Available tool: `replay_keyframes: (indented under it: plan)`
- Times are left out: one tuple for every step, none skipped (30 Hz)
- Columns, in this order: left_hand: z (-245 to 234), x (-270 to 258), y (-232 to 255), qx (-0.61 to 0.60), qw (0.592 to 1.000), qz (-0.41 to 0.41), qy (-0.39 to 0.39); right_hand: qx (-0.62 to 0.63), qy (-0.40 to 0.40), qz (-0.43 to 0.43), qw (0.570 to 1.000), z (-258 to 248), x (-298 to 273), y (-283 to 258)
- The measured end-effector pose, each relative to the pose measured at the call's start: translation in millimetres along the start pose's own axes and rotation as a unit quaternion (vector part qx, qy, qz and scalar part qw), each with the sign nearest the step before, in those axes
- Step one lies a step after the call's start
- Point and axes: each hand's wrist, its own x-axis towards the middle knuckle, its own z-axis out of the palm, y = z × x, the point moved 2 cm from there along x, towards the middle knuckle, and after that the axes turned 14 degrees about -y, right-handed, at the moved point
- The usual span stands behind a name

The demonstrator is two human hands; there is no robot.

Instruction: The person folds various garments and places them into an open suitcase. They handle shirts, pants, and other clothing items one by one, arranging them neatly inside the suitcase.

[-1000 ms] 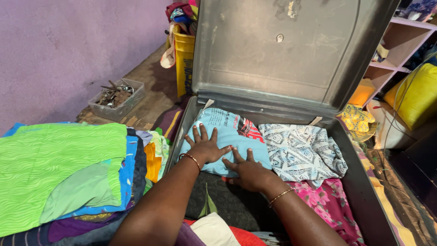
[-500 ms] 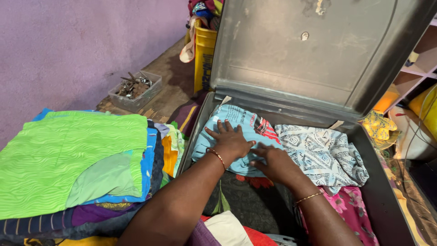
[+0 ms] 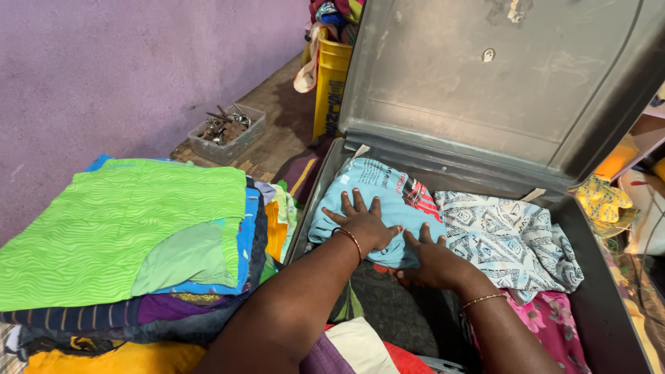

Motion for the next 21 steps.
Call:
replay_keyframes:
  plan:
    - [-1.6, -0.7, 0.0, 0.002, 1.0, 0.001, -0.001, -0.004, 0.018, -0.021, 1.0, -1.7, 2.1, 2.7]
    - [-1.3, -2.0, 0.2, 0.003, 1.0, 0.002, -0.002, -0.009, 0.036, -0.042, 0.998, -2.1, 3.4, 4.6]
    - [-2.2, -2.7, 0.2, 0.005, 1.0, 0.003, -0.003, -0.014, 0.041, -0.042, 0.998, -2.0, 4.6, 6.0]
    - [-4.0, -2.7, -1.0, 0.002, 1.0, 0.003, 0.002, -0.019, 0.046, -0.042, 0.998, -2.8, 5.2, 6.2]
    - [-3.2, -2.0, -1.1, -0.002, 1.0, 0.005, 0.004, -0.024, 0.048, -0.041, 0.998, -3.2, 4.3, 6.9]
    - [-2.6, -0.7, -1.1, -0.006, 1.0, 0.007, 0.007, -0.022, 0.033, -0.022, 0.999, -3.5, 4.3, 6.8]
    - [-2.4, 0.8, -0.9, -0.003, 1.0, 0.007, 0.008, -0.019, 0.019, -0.003, 1.0, -2.9, 4.5, 5.2]
    - [-2.3, 2.2, -0.2, 0.0, 1.0, 0.006, 0.009, -0.015, 0.004, 0.017, 1.0, -2.7, 4.7, 5.0]
    - [-1.9, 3.0, -0.1, 0.005, 1.0, 0.004, 0.01, -0.022, 0.021, 0.003, 1.0, -3.3, 4.8, 4.4]
    - [-1.1, 3.3, 0.2, 0.006, 1.0, 0.004, 0.01, -0.029, 0.038, -0.01, 0.999, -3.4, 5.2, 4.7]
    - [-1.3, 3.1, 0.6, 0.008, 1.0, 0.004, 0.01, -0.035, 0.056, -0.024, 0.998, -3.6, 5.9, 4.7]
    - [-1.9, 2.7, 0.7, 0.011, 1.0, 0.003, 0.011, -0.036, 0.064, -0.023, 0.997, -3.3, 6.8, 4.8]
    - [-2.4, 2.2, 1.0, 0.013, 1.0, 0.001, 0.009, -0.037, 0.071, -0.022, 0.997, -3.5, 7.0, 5.0]
    - [-3.0, 1.8, 1.1, 0.015, 1.0, -0.001, 0.008, -0.039, 0.079, -0.021, 0.996, -4.4, 7.1, 4.8]
    - [-3.2, 1.7, 1.5, 0.016, 1.0, -0.003, 0.006, -0.034, 0.084, -0.02, 0.996, -5.5, 6.6, 4.8]
    - [-3.8, 2.3, 2.0, 0.017, 1.0, 0.0, 0.007, -0.028, 0.089, -0.019, 0.995, -6.7, 5.8, 4.8]
    - [-3.6, 3.4, 1.4, 0.018, 1.0, 0.001, 0.006, -0.022, 0.093, -0.019, 0.995, -6.5, 5.1, 4.1]
    - [-3.5, 5.2, 0.8, 0.019, 1.0, 0.003, 0.006, -0.036, 0.101, -0.019, 0.994, -6.7, 4.5, 3.3]
    - [-4.8, 8.0, 0.4, 0.014, 1.0, 0.009, 0.011, -0.047, 0.109, -0.018, 0.993, -6.4, 4.2, 2.4]
    - [-7.8, 11.5, 0.7, 0.009, 1.0, 0.016, 0.017, -0.059, 0.117, -0.018, 0.991, -5.8, 3.9, 1.5]
    - [-11.1, 15.1, 3.0, 0.003, 0.999, 0.022, 0.023, -0.064, 0.116, -0.009, 0.991, -4.7, 4.1, 1.1]
